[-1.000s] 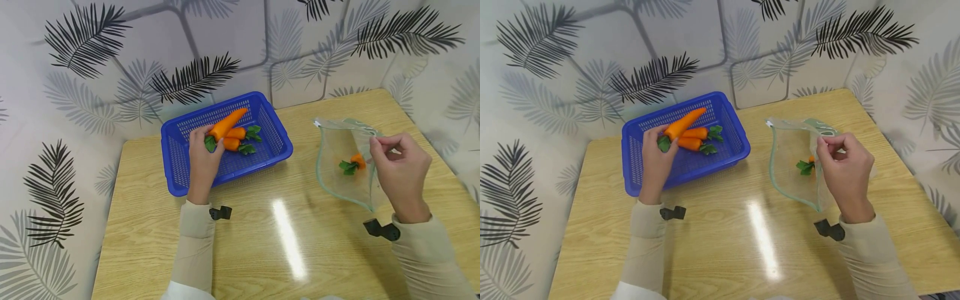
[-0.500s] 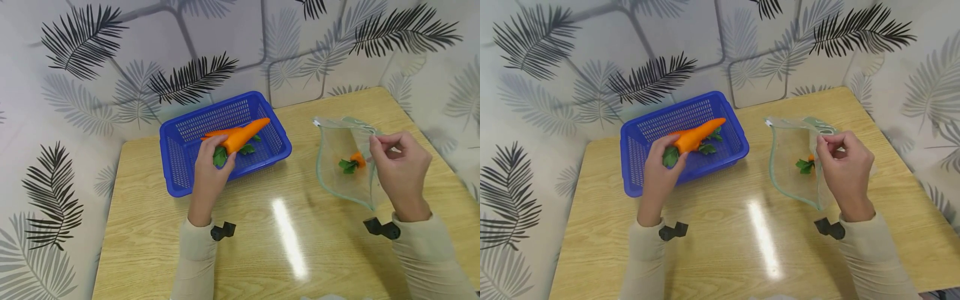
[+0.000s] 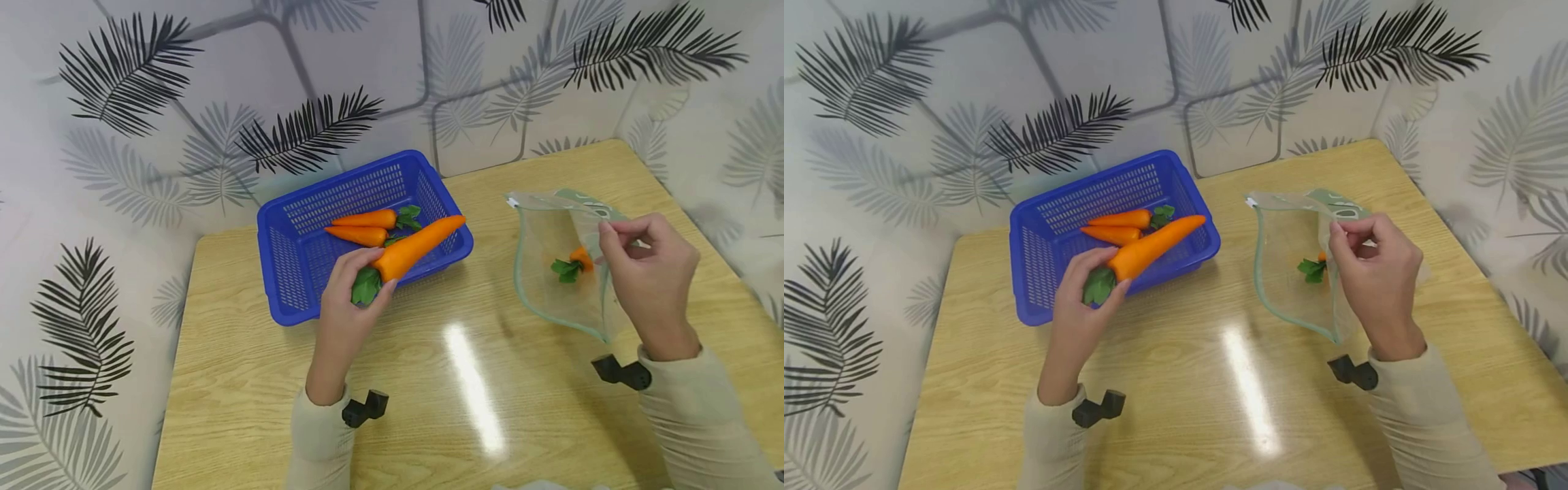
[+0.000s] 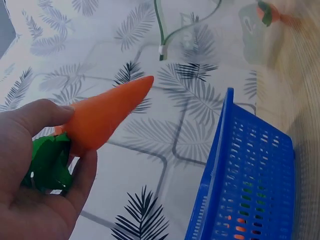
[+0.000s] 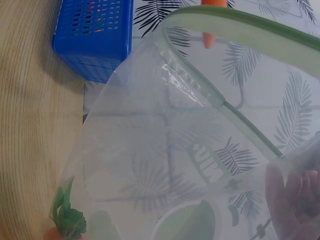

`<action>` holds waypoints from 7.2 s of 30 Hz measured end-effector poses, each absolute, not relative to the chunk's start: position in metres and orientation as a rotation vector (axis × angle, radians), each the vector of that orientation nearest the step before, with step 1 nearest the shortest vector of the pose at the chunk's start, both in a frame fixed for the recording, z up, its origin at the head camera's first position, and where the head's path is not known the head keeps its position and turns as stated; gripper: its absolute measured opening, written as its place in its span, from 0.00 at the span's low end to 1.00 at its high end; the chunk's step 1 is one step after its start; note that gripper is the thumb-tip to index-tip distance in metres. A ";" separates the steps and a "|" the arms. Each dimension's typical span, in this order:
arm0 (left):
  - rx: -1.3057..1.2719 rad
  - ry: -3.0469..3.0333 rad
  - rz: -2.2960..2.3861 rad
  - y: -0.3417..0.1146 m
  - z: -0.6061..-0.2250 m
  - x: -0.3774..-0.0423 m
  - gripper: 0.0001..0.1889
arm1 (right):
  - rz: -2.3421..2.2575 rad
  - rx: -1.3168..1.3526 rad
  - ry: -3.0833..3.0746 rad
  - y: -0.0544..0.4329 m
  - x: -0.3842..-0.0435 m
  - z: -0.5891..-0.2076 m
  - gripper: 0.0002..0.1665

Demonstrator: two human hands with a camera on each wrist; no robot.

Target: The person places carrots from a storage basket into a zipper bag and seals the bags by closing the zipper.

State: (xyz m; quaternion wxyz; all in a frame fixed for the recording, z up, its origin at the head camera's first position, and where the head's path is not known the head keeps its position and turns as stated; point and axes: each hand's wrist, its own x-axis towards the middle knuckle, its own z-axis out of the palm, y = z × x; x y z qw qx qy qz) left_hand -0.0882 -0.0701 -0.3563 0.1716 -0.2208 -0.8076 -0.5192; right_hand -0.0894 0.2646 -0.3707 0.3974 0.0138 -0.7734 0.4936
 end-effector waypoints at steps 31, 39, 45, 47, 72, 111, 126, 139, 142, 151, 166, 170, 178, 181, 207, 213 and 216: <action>-1.103 -2.321 -1.678 -0.008 -0.405 -0.067 0.19 | 1.258 0.062 -1.967 0.258 -0.091 -0.369 0.08; -1.139 -2.361 -1.618 0.007 -0.406 -0.069 0.19 | 1.238 0.059 -1.983 0.256 -0.091 -0.370 0.07; -1.197 -2.364 -1.629 0.022 -0.405 -0.070 0.18 | 1.222 0.056 -2.007 0.258 -0.096 -0.378 0.06; -1.221 -2.365 -1.627 0.027 -0.405 -0.070 0.18 | 1.217 0.052 -2.018 0.259 -0.097 -0.381 0.06; -1.383 -2.467 -1.435 0.064 -0.410 -0.082 0.16 | 1.139 0.110 -2.044 0.257 -0.097 -0.386 0.06; -1.252 -2.574 -1.187 0.029 -0.395 -0.089 0.19 | 1.123 0.102 -2.028 0.259 -0.098 -0.384 0.07; -0.757 -2.578 -1.209 -0.033 -0.412 -0.117 0.15 | 1.165 0.068 -1.996 0.262 -0.101 -0.381 0.07; -0.351 -2.821 -0.846 -0.061 -0.417 -0.155 0.17 | 1.147 0.056 -1.989 0.260 -0.097 -0.367 0.08; -0.314 -2.833 -0.739 -0.063 -0.420 -0.166 0.17 | 1.148 0.067 -1.987 0.261 -0.098 -0.368 0.08; -0.183 -2.988 -0.557 -0.057 -0.432 -0.190 0.20 | 1.164 0.059 -1.992 0.261 -0.095 -0.367 0.08; -0.168 -3.220 -0.363 -0.047 -0.446 -0.217 0.28 | 1.215 0.045 -1.977 0.262 -0.093 -0.369 0.08; -0.134 -3.242 -0.335 -0.048 -0.451 -0.220 0.27 | 1.232 0.046 -1.974 0.262 -0.093 -0.368 0.08; -0.157 -3.239 -0.318 -0.046 -0.454 -0.222 0.27 | 1.255 0.051 -1.970 0.260 -0.094 -0.369 0.09; -0.153 -3.259 -0.256 -0.045 -0.454 -0.222 0.25 | 1.259 0.054 -1.968 0.259 -0.093 -0.368 0.08; -0.146 -3.335 -0.238 -0.048 -0.453 -0.220 0.14 | 1.291 0.024 -1.953 0.265 -0.093 -0.369 0.09; -0.115 -3.324 -0.228 -0.048 -0.454 -0.220 0.14 | 1.290 0.017 -1.952 0.268 -0.095 -0.374 0.09; -0.106 -3.328 -0.205 -0.048 -0.454 -0.220 0.13 | 1.293 0.020 -1.952 0.269 -0.096 -0.375 0.09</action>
